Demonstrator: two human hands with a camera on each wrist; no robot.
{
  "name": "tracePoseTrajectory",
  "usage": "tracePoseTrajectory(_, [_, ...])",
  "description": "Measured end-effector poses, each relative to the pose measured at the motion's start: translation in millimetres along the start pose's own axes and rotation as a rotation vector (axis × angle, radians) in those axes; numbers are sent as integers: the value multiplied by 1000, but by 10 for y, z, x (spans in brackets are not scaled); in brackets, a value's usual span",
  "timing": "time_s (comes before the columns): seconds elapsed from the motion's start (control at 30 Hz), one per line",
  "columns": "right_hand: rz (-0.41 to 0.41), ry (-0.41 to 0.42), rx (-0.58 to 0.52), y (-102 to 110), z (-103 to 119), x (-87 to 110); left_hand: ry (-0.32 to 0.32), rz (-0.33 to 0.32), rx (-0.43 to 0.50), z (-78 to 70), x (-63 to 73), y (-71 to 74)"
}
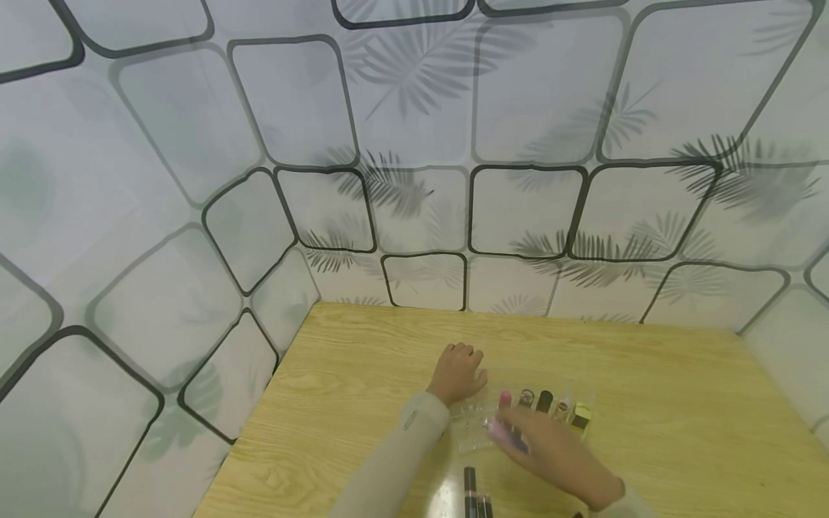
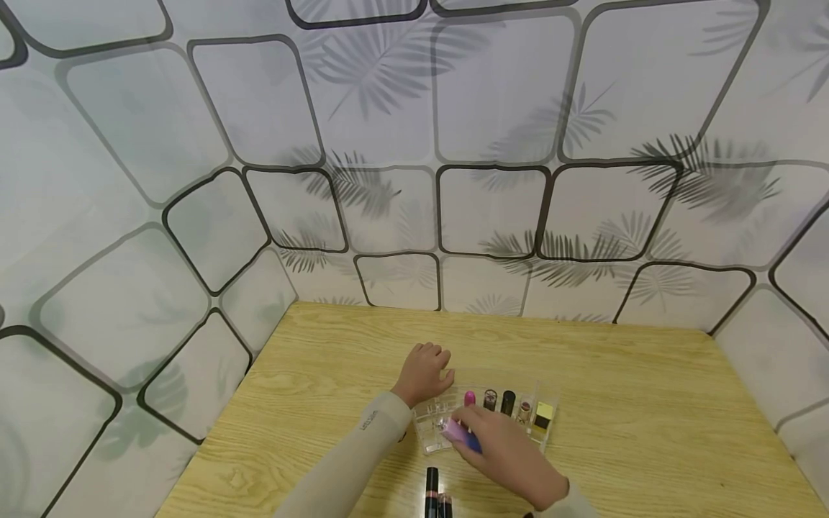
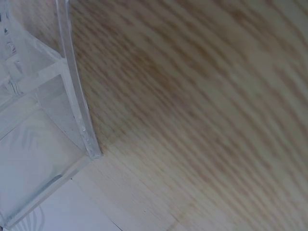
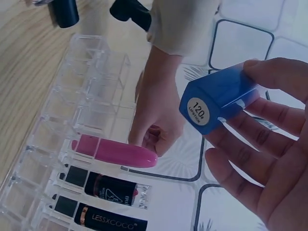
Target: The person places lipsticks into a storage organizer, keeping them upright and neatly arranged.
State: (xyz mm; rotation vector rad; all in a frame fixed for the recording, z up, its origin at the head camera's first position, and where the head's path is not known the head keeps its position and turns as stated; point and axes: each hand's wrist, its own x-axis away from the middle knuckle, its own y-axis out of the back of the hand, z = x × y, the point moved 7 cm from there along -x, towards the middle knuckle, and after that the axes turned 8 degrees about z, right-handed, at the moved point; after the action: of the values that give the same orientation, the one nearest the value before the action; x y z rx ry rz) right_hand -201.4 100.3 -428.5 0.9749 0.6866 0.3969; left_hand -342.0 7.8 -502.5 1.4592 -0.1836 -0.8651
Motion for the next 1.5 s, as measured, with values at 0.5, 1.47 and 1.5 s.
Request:
tracePoseTrajectory(0.5, [-86, -11, -182, 138, -151, -136, -5, -1, 14, 9, 15, -2])
tracePoseTrajectory(1.47, [-1, -192, -263, 7, -569, -330, 2, -31, 13, 5, 13, 52])
tracePoseTrajectory(1.5, [3, -193, -267, -3, -575, -333, 3, -32, 12, 4, 13, 53])
